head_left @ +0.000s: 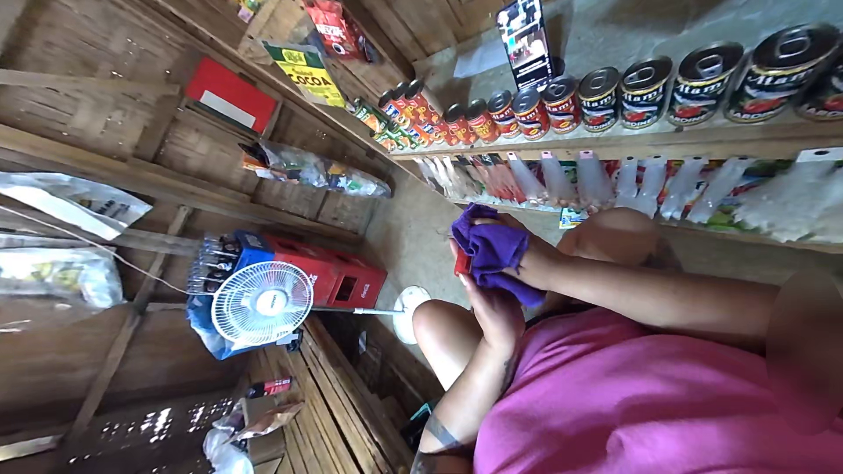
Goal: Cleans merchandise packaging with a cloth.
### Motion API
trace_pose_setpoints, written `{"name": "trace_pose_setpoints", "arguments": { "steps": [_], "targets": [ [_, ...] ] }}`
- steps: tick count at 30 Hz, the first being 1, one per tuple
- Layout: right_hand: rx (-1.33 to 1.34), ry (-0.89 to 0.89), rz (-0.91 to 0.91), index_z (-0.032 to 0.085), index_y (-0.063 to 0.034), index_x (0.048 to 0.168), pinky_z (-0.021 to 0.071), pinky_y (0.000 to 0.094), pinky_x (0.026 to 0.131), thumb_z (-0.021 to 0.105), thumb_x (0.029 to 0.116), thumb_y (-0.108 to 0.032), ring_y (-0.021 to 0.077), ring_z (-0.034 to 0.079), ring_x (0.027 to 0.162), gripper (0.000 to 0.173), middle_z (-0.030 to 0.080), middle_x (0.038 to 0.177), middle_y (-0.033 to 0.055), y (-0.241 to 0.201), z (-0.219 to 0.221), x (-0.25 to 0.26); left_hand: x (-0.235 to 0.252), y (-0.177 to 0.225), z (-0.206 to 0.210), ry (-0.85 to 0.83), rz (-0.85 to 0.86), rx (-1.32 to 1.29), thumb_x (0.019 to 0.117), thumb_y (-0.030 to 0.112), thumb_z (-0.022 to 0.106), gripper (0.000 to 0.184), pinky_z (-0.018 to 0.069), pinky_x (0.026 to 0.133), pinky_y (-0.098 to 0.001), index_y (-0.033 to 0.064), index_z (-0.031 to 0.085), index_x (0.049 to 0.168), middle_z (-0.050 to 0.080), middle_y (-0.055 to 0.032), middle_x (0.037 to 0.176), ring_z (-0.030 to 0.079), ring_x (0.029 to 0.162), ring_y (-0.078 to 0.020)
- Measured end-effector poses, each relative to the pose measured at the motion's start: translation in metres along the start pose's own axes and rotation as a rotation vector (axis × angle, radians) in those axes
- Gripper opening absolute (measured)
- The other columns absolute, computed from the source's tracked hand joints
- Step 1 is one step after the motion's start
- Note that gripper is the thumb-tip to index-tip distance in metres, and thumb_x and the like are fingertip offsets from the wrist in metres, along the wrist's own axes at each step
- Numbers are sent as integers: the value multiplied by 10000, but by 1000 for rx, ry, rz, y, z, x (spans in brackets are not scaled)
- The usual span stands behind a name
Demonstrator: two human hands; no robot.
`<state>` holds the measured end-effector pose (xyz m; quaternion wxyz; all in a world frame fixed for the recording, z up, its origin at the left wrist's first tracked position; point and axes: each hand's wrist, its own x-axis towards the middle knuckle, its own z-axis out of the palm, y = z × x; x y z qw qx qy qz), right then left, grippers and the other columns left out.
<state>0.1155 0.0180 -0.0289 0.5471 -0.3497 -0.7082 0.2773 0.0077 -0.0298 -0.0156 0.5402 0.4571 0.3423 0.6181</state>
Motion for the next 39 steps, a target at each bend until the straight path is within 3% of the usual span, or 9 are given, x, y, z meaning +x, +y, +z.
{"name": "trace_pose_setpoints", "arguments": {
  "steps": [4, 12, 14, 16, 20, 26, 32, 34, 39],
  "targets": [
    [25, 23, 96, 665, -13, 1255, 509, 396, 1017, 646, 967, -166, 237, 643, 1154, 327, 682, 1220, 162, -10, -3, 3, 0, 0, 4, 23, -5, 16, 979, 716, 337, 698, 478, 1064, -369, 289, 329, 1531, 587, 53, 1359, 553, 1266, -101],
    [-24, -135, 47, 542, -34, 1448, 357, 456, 1187, 743, 881, -352, 291, 448, 1427, 680, 531, 1491, 164, -2, -5, 0, 3, 0, 2, 20, -41, -73, 950, 763, 321, 656, 543, 940, -349, 253, 578, 1271, 680, 54, 1127, 632, 1100, -78],
    [-11, -96, 61, 573, -45, 1416, 406, 447, 1153, 722, 907, -300, 273, 499, 1382, 588, 561, 1453, 157, 0, -2, 0, 2, 0, 1, -12, -20, -36, 950, 772, 293, 707, 517, 999, -352, 287, 462, 1436, 641, 65, 1250, 596, 1186, -80],
    [9, -86, 109, 593, -64, 1396, 431, 416, 1133, 674, 965, -242, 240, 535, 1336, 473, 587, 1416, 137, -1, -2, 3, 1, 0, 2, 14, -14, -6, 935, 788, 306, 720, 518, 1000, -359, 286, 455, 1428, 645, 68, 1259, 597, 1196, -85],
    [-26, 6, 113, 663, 14, 1251, 515, 439, 1008, 637, 957, -95, 295, 649, 1151, 314, 677, 1220, 202, -10, -5, 4, 2, -1, 1, 8, -29, 43, 925, 795, 336, 810, 433, 1111, -399, 346, 208, 1587, 502, 64, 1479, 483, 1353, -111],
    [-4, -90, 65, 574, -38, 1409, 393, 426, 1160, 725, 905, -341, 260, 498, 1373, 608, 572, 1434, 154, -1, -4, 3, 2, 0, 3, 0, -13, -39, 930, 755, 420, 674, 530, 975, -356, 260, 514, 1378, 672, 54, 1196, 621, 1151, -88],
    [29, -27, 129, 626, -31, 1325, 482, 414, 1066, 722, 934, -268, 246, 598, 1241, 467, 643, 1301, 157, -3, -7, 6, -2, -2, 1, -2, -59, -20, 866, 796, 495, 828, 501, 1028, -373, 289, 351, 1505, 620, 62, 1300, 578, 1227, -96],
    [13, 50, 99, 657, -1, 1254, 514, 427, 1012, 698, 942, -235, 260, 648, 1163, 392, 686, 1215, 174, -1, -5, 6, -3, -5, 1, 21, -69, -16, 838, 786, 559, 842, 524, 990, -380, 246, 391, 1461, 644, 40, 1244, 610, 1173, -106],
    [26, 55, 155, 660, -9, 1244, 515, 418, 1009, 659, 976, -249, 236, 654, 1141, 360, 694, 1189, 158, 6, -6, 7, -5, -7, 2, 32, -123, 20, 946, 578, 588, 808, 526, 985, -363, 173, 227, 1546, 602, -29, 1262, 615, 1134, -121]
  ]
}}
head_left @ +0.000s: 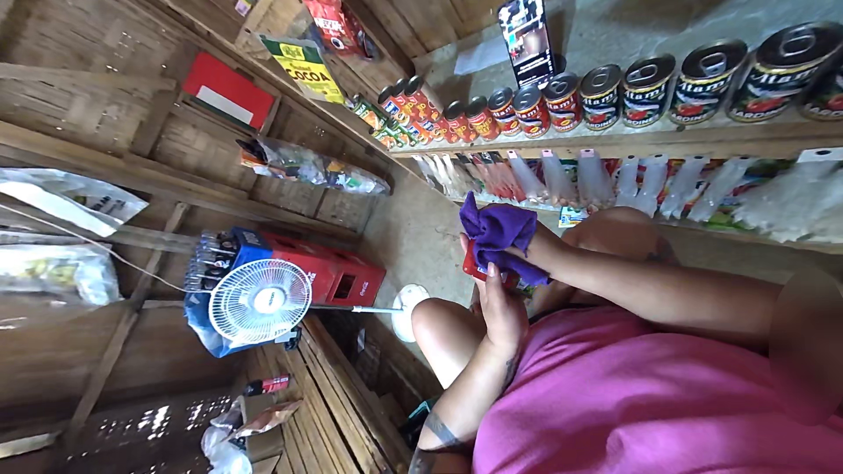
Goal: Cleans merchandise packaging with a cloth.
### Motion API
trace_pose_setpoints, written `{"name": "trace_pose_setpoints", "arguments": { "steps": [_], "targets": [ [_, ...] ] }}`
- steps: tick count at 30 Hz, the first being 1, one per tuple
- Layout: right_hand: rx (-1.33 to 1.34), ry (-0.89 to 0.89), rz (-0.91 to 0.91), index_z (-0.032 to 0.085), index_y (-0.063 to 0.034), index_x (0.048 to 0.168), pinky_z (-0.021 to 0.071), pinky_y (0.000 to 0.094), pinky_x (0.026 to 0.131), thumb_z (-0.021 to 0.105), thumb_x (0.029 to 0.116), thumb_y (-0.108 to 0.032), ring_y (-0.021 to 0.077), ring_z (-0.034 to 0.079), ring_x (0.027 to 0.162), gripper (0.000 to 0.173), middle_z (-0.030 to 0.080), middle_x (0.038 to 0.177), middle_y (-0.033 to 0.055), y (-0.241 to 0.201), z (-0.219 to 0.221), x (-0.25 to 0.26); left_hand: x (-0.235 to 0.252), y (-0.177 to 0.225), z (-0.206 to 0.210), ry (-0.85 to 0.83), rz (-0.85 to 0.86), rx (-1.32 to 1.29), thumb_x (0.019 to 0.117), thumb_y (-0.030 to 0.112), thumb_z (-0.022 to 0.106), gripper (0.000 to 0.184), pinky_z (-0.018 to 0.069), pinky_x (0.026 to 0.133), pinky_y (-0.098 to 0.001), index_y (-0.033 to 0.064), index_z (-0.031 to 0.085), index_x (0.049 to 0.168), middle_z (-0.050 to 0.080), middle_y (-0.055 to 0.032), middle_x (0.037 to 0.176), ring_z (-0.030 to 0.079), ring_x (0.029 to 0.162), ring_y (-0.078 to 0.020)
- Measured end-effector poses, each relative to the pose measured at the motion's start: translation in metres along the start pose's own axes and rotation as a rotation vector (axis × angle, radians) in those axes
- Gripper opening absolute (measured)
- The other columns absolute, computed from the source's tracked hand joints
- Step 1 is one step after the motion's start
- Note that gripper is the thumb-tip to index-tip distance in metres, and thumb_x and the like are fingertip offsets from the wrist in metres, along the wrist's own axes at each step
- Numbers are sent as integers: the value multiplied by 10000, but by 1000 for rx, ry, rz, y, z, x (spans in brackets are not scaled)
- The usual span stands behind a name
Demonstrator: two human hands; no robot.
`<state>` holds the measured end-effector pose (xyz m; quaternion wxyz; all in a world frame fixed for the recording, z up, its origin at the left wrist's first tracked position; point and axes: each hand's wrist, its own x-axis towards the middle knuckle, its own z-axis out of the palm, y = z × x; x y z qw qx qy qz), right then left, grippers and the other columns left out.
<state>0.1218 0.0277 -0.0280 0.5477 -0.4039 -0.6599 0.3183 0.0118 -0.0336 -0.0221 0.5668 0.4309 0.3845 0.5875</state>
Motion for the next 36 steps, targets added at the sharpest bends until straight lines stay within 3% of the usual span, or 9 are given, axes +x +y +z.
{"name": "trace_pose_setpoints", "arguments": {
  "steps": [2, 6, 11, 14, 16, 18, 23, 26, 36],
  "targets": [
    [-9, -44, 84, 661, -7, 1245, 508, 423, 1018, 655, 986, -256, 233, 652, 1146, 359, 695, 1192, 157, -6, -5, 2, 0, 1, 2, 24, -4, -4, 964, 540, 578, 711, 543, 962, -372, 166, 295, 1498, 625, -32, 1226, 635, 1107, -130],
    [10, 17, 182, 693, 0, 1142, 536, 462, 957, 692, 954, -282, 243, 678, 1064, 339, 717, 1089, 159, 16, 3, 1, 2, 3, 1, 1, 28, 66, 1042, 536, 374, 614, 506, 1029, -409, 296, 229, 1589, 562, -24, 1392, 578, 1235, -149],
    [-27, 142, 26, 710, 4, 1069, 554, 397, 913, 661, 970, -245, 211, 689, 1008, 272, 722, 1023, 154, 24, 10, 0, 4, 6, 2, 1, 62, 43, 1050, 587, 314, 584, 489, 1063, -419, 375, 252, 1590, 540, 12, 1452, 544, 1305, -150],
    [-53, -96, 134, 669, 27, 1223, 480, 433, 1044, 661, 981, -184, 247, 636, 1187, 321, 690, 1213, 180, -26, -10, 6, 5, 9, 3, 43, 56, 42, 1053, 590, 292, 568, 490, 1057, -405, 365, 294, 1575, 554, 25, 1428, 543, 1299, -133],
    [-29, -103, -51, 606, -12, 1349, 436, 406, 1125, 686, 953, -258, 229, 563, 1302, 472, 631, 1349, 148, -16, -2, 0, 6, 8, 4, 53, 61, 13, 1047, 605, 294, 540, 515, 1020, -389, 326, 396, 1497, 622, 28, 1327, 588, 1235, -119],
    [-24, -93, -138, 580, -16, 1391, 408, 415, 1148, 687, 931, -281, 247, 528, 1342, 542, 601, 1399, 151, -5, 5, -4, 7, 7, 0, -21, 72, -2, 1050, 606, 274, 584, 460, 1094, -388, 333, 301, 1566, 567, 32, 1413, 531, 1312, -122],
    [49, 9, -86, 641, 20, 1271, 483, 387, 1056, 640, 974, -184, 233, 628, 1195, 361, 676, 1244, 169, 2, 7, -4, 5, 6, 2, 3, 63, 48, 1030, 627, 342, 585, 524, 990, -350, 300, 358, 1514, 628, 31, 1279, 605, 1180, -102],
    [186, 36, 131, 657, 7, 1189, 515, 282, 967, 678, 956, -148, 100, 647, 1064, 281, 699, 1117, 110, 1, 5, -3, 4, 7, 2, -11, 72, 39, 1032, 610, 361, 584, 513, 1020, -378, 334, 337, 1546, 604, 25, 1347, 589, 1224, -117],
    [320, 48, 504, 627, 16, 1211, 501, 283, 961, 612, 1009, -106, 103, 613, 1065, 236, 667, 1135, 109, -9, 4, -1, 8, 15, 1, 85, 151, 49, 1056, 584, 277, 580, 506, 1046, -413, 341, 281, 1583, 559, 15, 1434, 560, 1290, -143]
  ]
}}
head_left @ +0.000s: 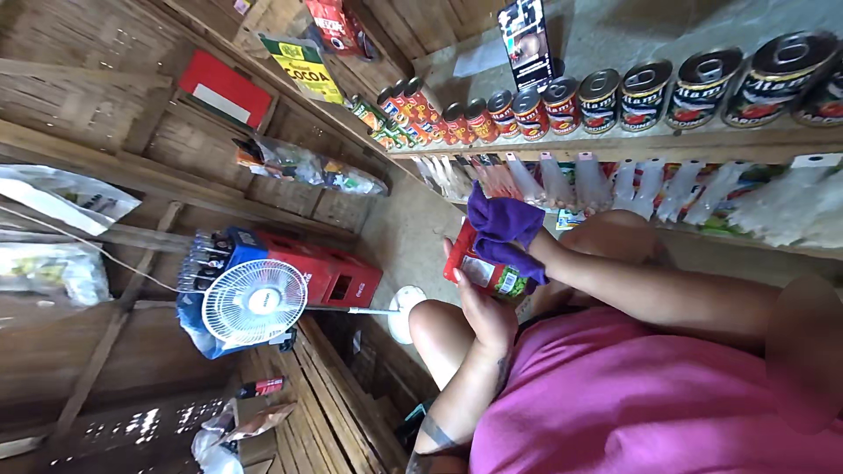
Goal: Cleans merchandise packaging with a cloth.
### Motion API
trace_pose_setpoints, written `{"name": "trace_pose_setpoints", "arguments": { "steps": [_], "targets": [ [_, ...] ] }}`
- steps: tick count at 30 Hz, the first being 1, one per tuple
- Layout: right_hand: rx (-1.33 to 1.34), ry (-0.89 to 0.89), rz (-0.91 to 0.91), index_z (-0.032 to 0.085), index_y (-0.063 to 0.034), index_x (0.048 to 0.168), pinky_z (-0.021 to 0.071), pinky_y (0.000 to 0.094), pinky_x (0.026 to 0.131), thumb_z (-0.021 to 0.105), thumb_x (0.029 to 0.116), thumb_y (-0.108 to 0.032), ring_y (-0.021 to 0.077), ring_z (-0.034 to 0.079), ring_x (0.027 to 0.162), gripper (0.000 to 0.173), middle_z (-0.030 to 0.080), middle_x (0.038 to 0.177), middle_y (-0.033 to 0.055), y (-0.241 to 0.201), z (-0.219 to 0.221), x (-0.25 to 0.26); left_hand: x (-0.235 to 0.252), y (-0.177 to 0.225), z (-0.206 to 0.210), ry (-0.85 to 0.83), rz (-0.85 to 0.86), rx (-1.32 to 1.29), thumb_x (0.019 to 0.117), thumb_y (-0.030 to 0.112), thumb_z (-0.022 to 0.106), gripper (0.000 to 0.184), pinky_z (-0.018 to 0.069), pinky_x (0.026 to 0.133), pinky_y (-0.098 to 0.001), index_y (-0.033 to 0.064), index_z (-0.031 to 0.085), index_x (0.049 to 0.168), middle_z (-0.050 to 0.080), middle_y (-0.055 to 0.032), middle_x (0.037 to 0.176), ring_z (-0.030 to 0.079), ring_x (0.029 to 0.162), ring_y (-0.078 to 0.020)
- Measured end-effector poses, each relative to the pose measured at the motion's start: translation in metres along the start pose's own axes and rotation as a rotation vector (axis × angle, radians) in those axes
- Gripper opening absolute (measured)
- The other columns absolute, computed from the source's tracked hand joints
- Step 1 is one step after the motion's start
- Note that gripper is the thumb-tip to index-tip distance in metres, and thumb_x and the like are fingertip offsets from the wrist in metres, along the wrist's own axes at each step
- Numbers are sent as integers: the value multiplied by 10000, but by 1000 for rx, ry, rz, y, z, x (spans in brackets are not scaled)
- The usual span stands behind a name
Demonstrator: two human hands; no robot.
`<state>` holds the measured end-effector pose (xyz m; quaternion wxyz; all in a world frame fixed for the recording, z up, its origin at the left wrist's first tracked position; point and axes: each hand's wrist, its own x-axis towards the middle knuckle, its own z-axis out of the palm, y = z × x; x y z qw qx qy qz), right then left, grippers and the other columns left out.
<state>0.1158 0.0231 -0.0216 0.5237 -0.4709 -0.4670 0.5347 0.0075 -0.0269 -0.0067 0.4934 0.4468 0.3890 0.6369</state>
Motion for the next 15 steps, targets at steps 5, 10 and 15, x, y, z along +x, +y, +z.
{"name": "trace_pose_setpoints", "arguments": {
  "steps": [5, 10, 15],
  "targets": [
    [-143, -115, -324, 686, 25, 1131, 524, 346, 955, 622, 998, -185, 171, 657, 1050, 256, 703, 1095, 150, 25, 1, 0, 10, 11, -5, 109, 113, -31, 1037, 625, 290, 568, 523, 1011, -411, 416, 254, 1564, 571, 51, 1404, 572, 1265, -131],
    [-170, -292, -441, 720, -33, 1071, 543, 310, 921, 787, 836, -229, 93, 667, 991, 313, 724, 1020, 72, 16, 0, -5, 13, 16, -6, 138, 219, -10, 1075, 552, 180, 524, 489, 1064, -373, 386, 217, 1571, 537, 58, 1441, 538, 1307, -107],
    [-189, -316, -492, 660, -23, 1215, 501, 314, 994, 854, 729, -309, 105, 628, 1117, 597, 700, 1148, 83, 17, 1, -4, 5, 10, -8, 114, 115, 25, 1060, 583, 181, 593, 483, 1067, -390, 318, 194, 1590, 539, 15, 1443, 540, 1305, -133]
  ]
}}
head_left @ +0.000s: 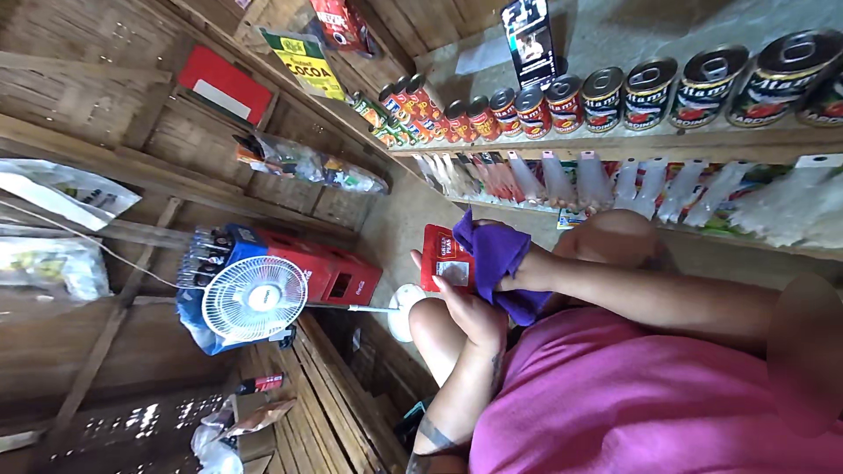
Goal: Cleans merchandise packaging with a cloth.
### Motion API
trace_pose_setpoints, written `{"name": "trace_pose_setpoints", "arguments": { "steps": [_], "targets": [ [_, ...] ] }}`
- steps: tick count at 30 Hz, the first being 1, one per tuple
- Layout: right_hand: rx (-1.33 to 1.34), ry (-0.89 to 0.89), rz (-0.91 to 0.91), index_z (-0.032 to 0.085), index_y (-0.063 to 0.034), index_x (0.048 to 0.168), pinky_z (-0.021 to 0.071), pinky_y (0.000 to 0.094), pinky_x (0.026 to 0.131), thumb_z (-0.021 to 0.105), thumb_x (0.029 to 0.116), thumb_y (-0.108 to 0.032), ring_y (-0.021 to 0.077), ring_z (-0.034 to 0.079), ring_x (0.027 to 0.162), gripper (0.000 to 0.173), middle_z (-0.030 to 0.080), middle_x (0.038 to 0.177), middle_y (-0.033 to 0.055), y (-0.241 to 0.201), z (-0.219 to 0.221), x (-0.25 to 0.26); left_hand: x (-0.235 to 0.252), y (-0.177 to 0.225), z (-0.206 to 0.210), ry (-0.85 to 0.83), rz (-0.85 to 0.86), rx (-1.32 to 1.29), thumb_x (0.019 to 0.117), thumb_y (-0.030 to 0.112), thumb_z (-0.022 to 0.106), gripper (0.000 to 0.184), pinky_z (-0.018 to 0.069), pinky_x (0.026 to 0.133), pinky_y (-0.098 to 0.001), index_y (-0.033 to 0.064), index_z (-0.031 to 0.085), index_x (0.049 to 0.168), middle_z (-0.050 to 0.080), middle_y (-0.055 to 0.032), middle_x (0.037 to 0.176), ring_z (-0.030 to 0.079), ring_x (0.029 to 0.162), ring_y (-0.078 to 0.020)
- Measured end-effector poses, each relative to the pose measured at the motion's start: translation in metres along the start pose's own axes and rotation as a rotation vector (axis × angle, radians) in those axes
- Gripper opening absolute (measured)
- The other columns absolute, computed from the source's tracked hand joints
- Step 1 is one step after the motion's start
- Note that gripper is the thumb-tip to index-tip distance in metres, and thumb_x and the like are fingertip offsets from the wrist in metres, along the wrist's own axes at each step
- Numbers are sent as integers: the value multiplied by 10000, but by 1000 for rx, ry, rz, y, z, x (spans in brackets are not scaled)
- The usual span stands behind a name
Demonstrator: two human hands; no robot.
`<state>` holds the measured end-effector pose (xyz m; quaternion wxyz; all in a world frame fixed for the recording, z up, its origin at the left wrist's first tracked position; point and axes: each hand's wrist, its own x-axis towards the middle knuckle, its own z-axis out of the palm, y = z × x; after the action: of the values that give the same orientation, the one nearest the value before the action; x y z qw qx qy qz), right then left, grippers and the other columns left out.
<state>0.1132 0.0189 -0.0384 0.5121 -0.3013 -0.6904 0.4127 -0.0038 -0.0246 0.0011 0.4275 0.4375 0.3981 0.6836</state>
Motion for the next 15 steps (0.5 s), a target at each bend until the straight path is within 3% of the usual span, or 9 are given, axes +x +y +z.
{"name": "trace_pose_setpoints", "arguments": {
  "steps": [1, 2, 6, 8, 10, 14, 15],
  "targets": [
    [26, 2, 4, 606, -12, 1320, 468, 302, 1054, 863, 723, -279, 106, 596, 1195, 703, 673, 1246, 93, -2, -1, 0, -1, -1, -1, -10, -18, 5, 1060, 577, 183, 594, 493, 1054, -387, 293, 212, 1581, 571, 1, 1397, 564, 1273, -133],
    [42, 18, 10, 586, -13, 1347, 457, 279, 1066, 870, 717, -256, 88, 587, 1206, 732, 665, 1266, 87, -4, -2, 0, -2, -1, 0, -17, -28, 15, 1067, 555, 185, 586, 498, 1047, -385, 274, 241, 1578, 596, -8, 1364, 581, 1250, -130],
    [24, 140, 73, 679, -20, 1171, 528, 277, 964, 866, 754, -260, 64, 651, 1055, 515, 716, 1089, 69, -3, 1, -2, -8, -1, 3, -60, -19, 73, 1084, 457, 194, 554, 492, 1052, -355, 242, 200, 1595, 614, 4, 1330, 590, 1225, -96],
    [41, 180, 114, 683, -19, 1167, 535, 290, 960, 842, 797, -225, 74, 658, 1044, 452, 717, 1086, 73, -1, 1, -1, -10, -4, 5, -68, -21, 6, 1077, 476, 268, 513, 518, 1014, -361, 216, 336, 1514, 654, 11, 1250, 621, 1172, -99],
    [61, 208, 122, 678, -17, 1175, 531, 273, 963, 803, 852, -183, 66, 654, 1043, 384, 712, 1090, 73, -3, -1, 1, -10, -9, 2, -102, -39, -63, 1058, 527, 340, 531, 524, 1006, -387, 220, 384, 1488, 655, 5, 1248, 624, 1169, -124],
    [154, 264, 335, 646, 10, 1219, 523, 292, 973, 658, 986, -145, 92, 642, 1070, 280, 693, 1141, 106, -15, -5, 3, -11, -13, 0, -83, -69, -83, 1034, 571, 374, 574, 524, 995, -400, 269, 339, 1521, 632, 10, 1276, 610, 1180, -128],
    [199, 265, 406, 624, 19, 1254, 505, 291, 988, 627, 1008, -135, 98, 626, 1097, 290, 680, 1180, 119, -17, -6, 3, -10, -12, 1, -63, -70, -91, 1026, 577, 390, 563, 535, 977, -409, 250, 381, 1484, 648, 4, 1238, 626, 1152, -136]
  ]
}}
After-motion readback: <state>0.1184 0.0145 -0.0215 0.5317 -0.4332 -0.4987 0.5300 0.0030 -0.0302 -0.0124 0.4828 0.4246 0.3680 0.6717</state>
